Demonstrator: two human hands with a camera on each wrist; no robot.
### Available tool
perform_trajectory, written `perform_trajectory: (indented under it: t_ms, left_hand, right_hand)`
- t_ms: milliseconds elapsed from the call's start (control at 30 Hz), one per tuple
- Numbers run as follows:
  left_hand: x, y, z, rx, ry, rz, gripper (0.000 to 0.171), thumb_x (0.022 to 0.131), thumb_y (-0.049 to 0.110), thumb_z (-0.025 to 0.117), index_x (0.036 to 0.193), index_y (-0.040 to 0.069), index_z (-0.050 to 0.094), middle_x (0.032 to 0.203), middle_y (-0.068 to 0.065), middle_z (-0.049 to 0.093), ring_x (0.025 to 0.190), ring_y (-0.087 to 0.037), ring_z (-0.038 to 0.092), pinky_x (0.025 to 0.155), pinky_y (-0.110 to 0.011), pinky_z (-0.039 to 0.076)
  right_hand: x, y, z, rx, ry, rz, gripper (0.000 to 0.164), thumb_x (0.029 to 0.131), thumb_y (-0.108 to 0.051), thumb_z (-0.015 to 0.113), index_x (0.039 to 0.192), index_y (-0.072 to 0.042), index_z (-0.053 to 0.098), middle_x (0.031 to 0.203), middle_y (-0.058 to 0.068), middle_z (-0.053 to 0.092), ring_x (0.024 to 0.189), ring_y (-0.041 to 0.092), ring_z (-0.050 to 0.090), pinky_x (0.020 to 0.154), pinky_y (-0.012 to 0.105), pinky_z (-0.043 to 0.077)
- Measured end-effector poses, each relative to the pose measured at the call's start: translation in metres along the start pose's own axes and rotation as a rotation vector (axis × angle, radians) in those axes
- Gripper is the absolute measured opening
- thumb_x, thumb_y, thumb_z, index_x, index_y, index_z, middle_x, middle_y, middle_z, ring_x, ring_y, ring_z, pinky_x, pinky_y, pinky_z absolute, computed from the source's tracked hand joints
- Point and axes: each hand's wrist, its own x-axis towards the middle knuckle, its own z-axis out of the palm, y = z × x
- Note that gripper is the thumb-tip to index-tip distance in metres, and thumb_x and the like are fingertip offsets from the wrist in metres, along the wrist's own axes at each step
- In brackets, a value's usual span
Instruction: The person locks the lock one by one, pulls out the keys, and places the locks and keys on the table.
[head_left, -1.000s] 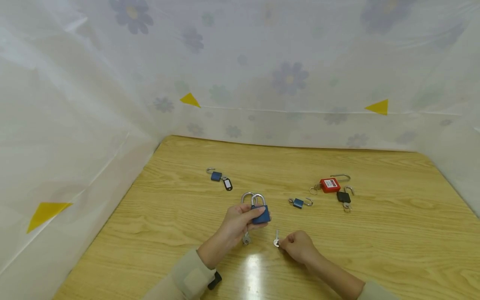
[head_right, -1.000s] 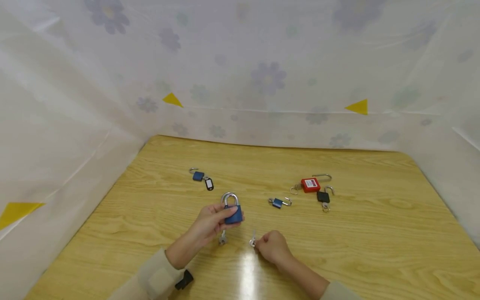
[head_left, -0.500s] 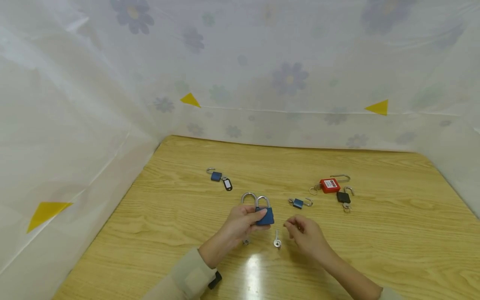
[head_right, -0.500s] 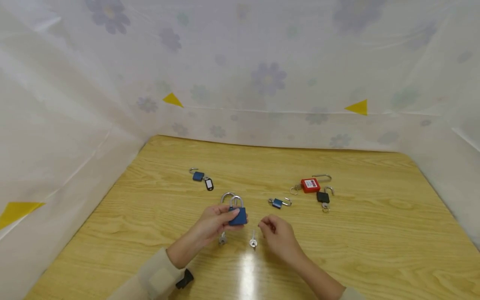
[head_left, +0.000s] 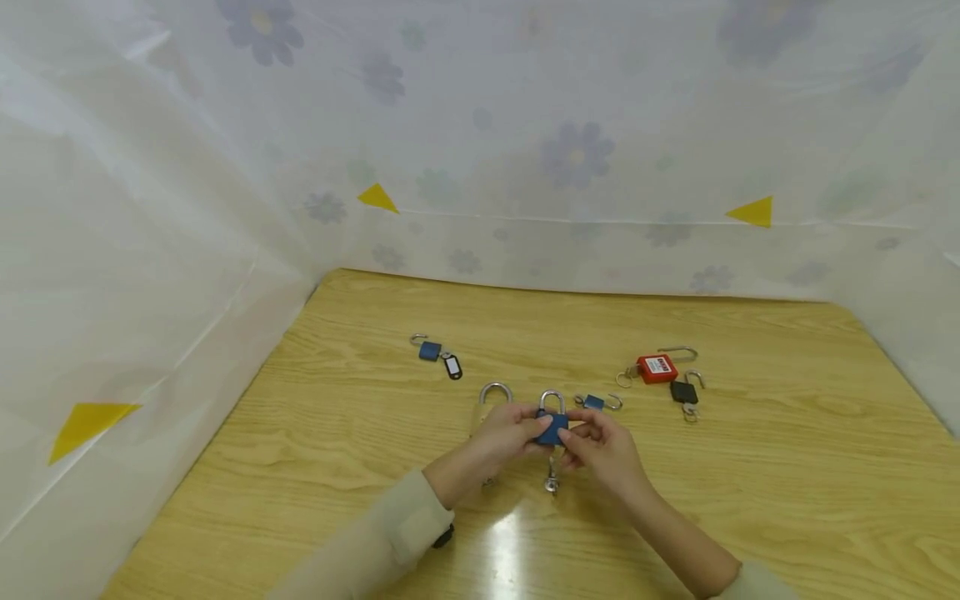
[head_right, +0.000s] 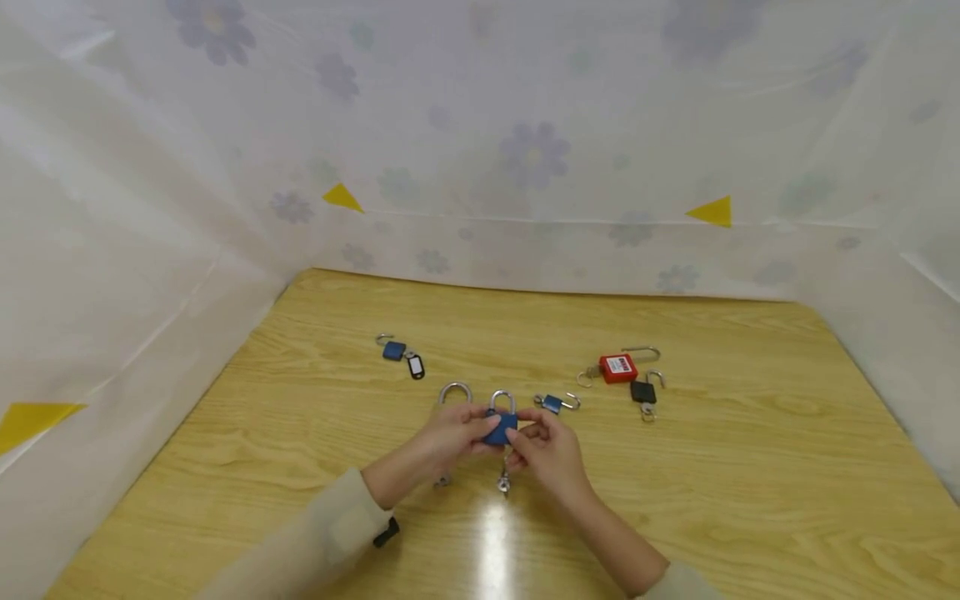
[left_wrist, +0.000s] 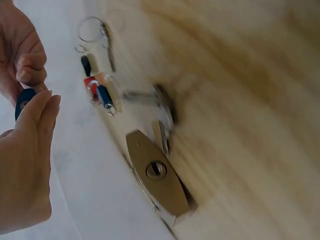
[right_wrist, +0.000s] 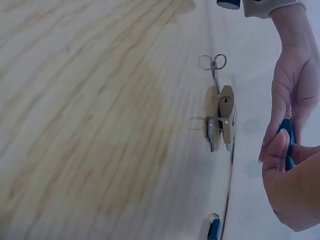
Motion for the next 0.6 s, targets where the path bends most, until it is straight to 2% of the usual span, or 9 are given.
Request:
perform_trajectory:
  t_ms: [133, 300, 433, 600]
  left_hand:
    - [0.007, 0.001, 0.0, 0.139, 0.061, 0.007, 0.031, 0.093, 0.009, 0.054, 0.118, -0.008, 0.058, 0.108, -0.023, 0.065, 0.095, -0.028, 0.067, 0.085, -0.037, 0.055]
    - [0.014, 0.002, 0.0, 0.379, 0.148, 0.101, 0.024, 0.088, 0.012, 0.063, 0.103, -0.006, 0.067, 0.091, -0.018, 0.069, 0.075, -0.018, 0.067, 0.069, -0.03, 0.058]
    - [0.021, 0.003, 0.001, 0.509, 0.181, 0.166, 0.018, 0.085, 0.007, 0.066, 0.094, -0.007, 0.07, 0.082, -0.016, 0.07, 0.061, -0.008, 0.057, 0.053, -0.018, 0.05]
    - [0.032, -0.002, 0.001, 0.663, 0.211, 0.184, 0.013, 0.081, 0.006, 0.07, 0.081, -0.006, 0.071, 0.07, -0.014, 0.069, 0.05, -0.005, 0.047, 0.043, -0.011, 0.037]
  right_hand:
    - [0.005, 0.004, -0.002, 0.016, -0.001, 0.015, 0.036, 0.09, 0.0, 0.055, 0.123, 0.01, 0.046, 0.079, 0.003, 0.061, 0.058, 0.008, 0.061, 0.057, 0.021, 0.055]
    - [0.011, 0.007, -0.004, 0.009, 0.006, 0.016, 0.037, 0.09, 0.0, 0.056, 0.123, 0.011, 0.046, 0.078, 0.004, 0.062, 0.057, 0.008, 0.061, 0.057, 0.024, 0.056]
    - [0.019, 0.012, -0.004, -0.026, 0.017, 0.017, 0.034, 0.088, 0.002, 0.057, 0.12, 0.012, 0.048, 0.075, 0.004, 0.062, 0.054, 0.007, 0.061, 0.055, 0.025, 0.057]
    - [0.026, 0.019, -0.002, -0.094, 0.028, 0.032, 0.028, 0.087, 0.004, 0.058, 0.112, 0.013, 0.051, 0.072, 0.01, 0.062, 0.051, 0.009, 0.058, 0.049, 0.023, 0.054]
